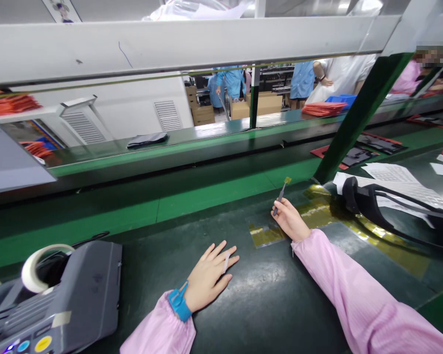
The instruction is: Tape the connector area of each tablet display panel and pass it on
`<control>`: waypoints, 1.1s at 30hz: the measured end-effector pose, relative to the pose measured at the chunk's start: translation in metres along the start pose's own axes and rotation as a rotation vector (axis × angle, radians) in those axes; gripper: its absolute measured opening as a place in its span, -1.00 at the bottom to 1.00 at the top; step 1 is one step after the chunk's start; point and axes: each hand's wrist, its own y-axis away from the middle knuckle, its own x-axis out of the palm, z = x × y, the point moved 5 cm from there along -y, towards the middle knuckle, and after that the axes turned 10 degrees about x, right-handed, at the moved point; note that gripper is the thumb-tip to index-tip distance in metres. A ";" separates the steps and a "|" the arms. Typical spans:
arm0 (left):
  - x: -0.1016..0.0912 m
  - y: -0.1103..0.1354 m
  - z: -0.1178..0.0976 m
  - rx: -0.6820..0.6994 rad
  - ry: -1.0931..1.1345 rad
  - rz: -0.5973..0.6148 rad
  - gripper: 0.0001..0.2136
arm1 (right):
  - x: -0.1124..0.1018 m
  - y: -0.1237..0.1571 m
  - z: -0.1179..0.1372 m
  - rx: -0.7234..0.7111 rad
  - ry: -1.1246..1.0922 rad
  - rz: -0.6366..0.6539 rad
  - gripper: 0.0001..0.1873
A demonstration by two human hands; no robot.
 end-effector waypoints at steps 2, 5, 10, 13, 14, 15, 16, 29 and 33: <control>0.000 0.000 0.000 -0.002 0.000 0.004 -0.53 | 0.000 0.000 0.000 -0.001 0.001 -0.001 -0.49; 0.001 0.000 0.000 0.002 -0.001 0.013 -0.53 | 0.000 -0.001 0.000 0.000 0.000 0.000 -0.48; 0.002 0.001 0.000 0.000 -0.010 0.005 -0.54 | 0.000 -0.001 0.000 0.004 -0.002 0.003 -0.49; 0.003 0.001 0.000 -0.001 -0.010 0.004 -0.54 | 0.000 0.000 0.000 0.000 -0.001 0.005 -0.50; 0.002 0.001 0.000 0.000 -0.010 0.002 -0.54 | 0.000 0.000 0.000 -0.001 0.001 0.004 -0.51; 0.002 0.001 0.000 0.003 -0.010 0.000 -0.54 | 0.001 0.000 0.000 -0.002 0.003 0.004 -0.51; 0.002 0.001 0.000 0.005 -0.010 -0.003 -0.54 | 0.001 0.000 0.001 -0.002 0.005 0.004 -0.50; 0.003 0.002 0.004 0.014 -0.008 -0.013 -0.55 | 0.072 0.057 0.038 -0.098 0.140 0.303 -0.64; 0.003 0.003 0.006 0.025 -0.008 -0.058 -0.54 | 0.129 0.108 0.059 -0.127 0.228 0.643 -0.66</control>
